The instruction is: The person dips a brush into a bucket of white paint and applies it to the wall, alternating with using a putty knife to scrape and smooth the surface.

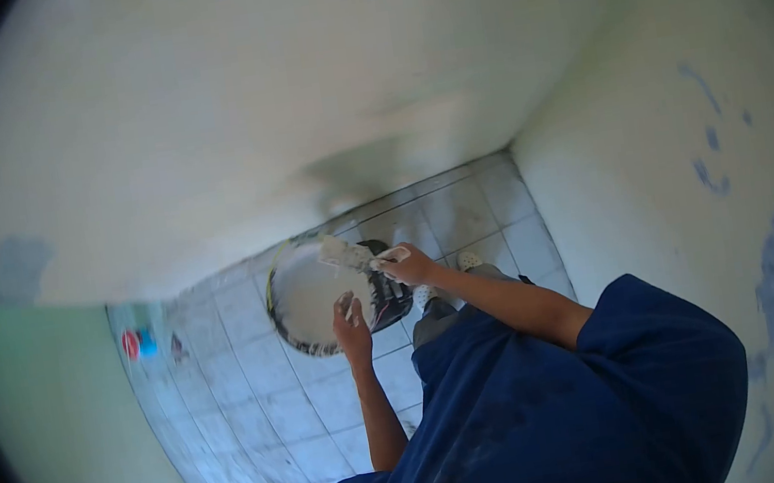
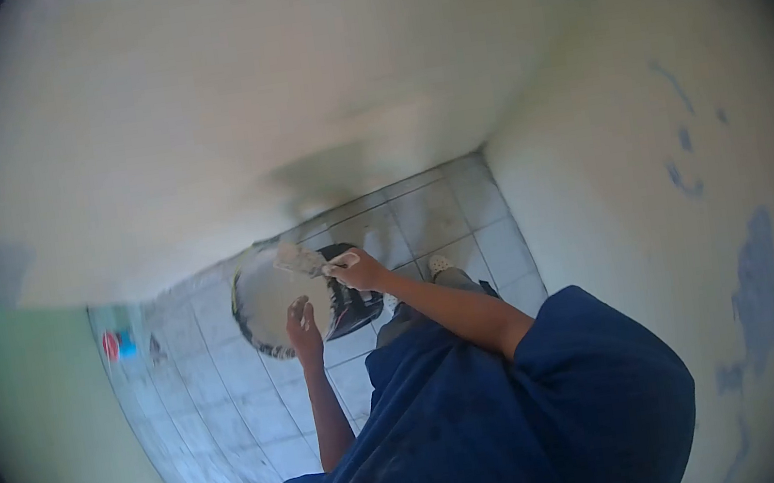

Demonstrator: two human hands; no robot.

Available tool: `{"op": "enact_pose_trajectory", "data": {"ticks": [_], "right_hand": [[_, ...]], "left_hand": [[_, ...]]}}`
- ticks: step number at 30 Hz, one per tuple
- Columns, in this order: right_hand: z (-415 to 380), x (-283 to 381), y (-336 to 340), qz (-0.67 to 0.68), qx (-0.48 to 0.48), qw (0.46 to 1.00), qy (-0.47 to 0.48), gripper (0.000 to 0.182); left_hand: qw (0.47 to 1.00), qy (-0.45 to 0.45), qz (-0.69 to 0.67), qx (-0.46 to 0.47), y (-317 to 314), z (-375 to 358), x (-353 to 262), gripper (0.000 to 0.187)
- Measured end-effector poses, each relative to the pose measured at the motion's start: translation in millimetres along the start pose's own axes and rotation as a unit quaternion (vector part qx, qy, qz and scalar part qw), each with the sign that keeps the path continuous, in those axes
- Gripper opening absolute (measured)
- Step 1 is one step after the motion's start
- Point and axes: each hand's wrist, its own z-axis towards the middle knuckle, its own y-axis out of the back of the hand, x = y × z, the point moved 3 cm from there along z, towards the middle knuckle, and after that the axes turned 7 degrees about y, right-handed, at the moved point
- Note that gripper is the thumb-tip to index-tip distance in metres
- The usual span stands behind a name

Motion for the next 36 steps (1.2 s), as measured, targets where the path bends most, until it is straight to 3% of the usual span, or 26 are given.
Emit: {"op": "enact_pose_trajectory", "data": {"ticks": [5,10,15,18,21,24,27,31,36], "right_hand": [[-27.2,10.9,86.2,0.071,-0.124,0.990,-0.016,0.025],[-81.7,-8.3,192.2,0.048,-0.295,0.953,-0.053,0.026],[-134.1,-43.5,285.3,0.004,-0.414,0.904,-0.103,0.028],[-156.5,-78.4,336.6,0.070,-0.418,0.896,-0.129,0.030],[-176.1,-102.0,386.0,0.037,-0.411,0.898,-0.150,0.029],[-188.9,-135.7,429.5,-0.022,-0.422,0.895,-0.145,0.030],[-190.7,-143.6,464.6,0.015,-0.446,0.889,-0.103,0.033],[-180.8,-191.0,506.8,0.020,-0.435,0.888,-0.150,0.030],[-152.1,-222.4,531.5,0.066,-0.430,0.887,-0.154,0.029]], "left_hand": [[0.995,-0.032,0.043,0.080,-45.8,15.1,-59.8,0.031],[0.982,-0.097,0.064,0.152,-117.3,26.5,-81.2,0.029],[0.968,-0.097,0.104,0.205,-200.6,24.9,-99.2,0.029],[0.964,-0.083,0.130,0.218,-256.4,19.3,-106.3,0.028],[0.971,-0.002,0.042,0.236,-320.3,23.6,-80.2,0.027],[0.965,0.005,0.081,0.249,-374.9,19.8,-85.0,0.026],[0.959,-0.013,0.129,0.250,-425.5,23.6,-104.8,0.027],[0.958,-0.067,0.155,0.232,-483.2,38.3,-99.9,0.029],[0.948,-0.066,0.166,0.263,-527.8,59.5,-81.4,0.028]]}}
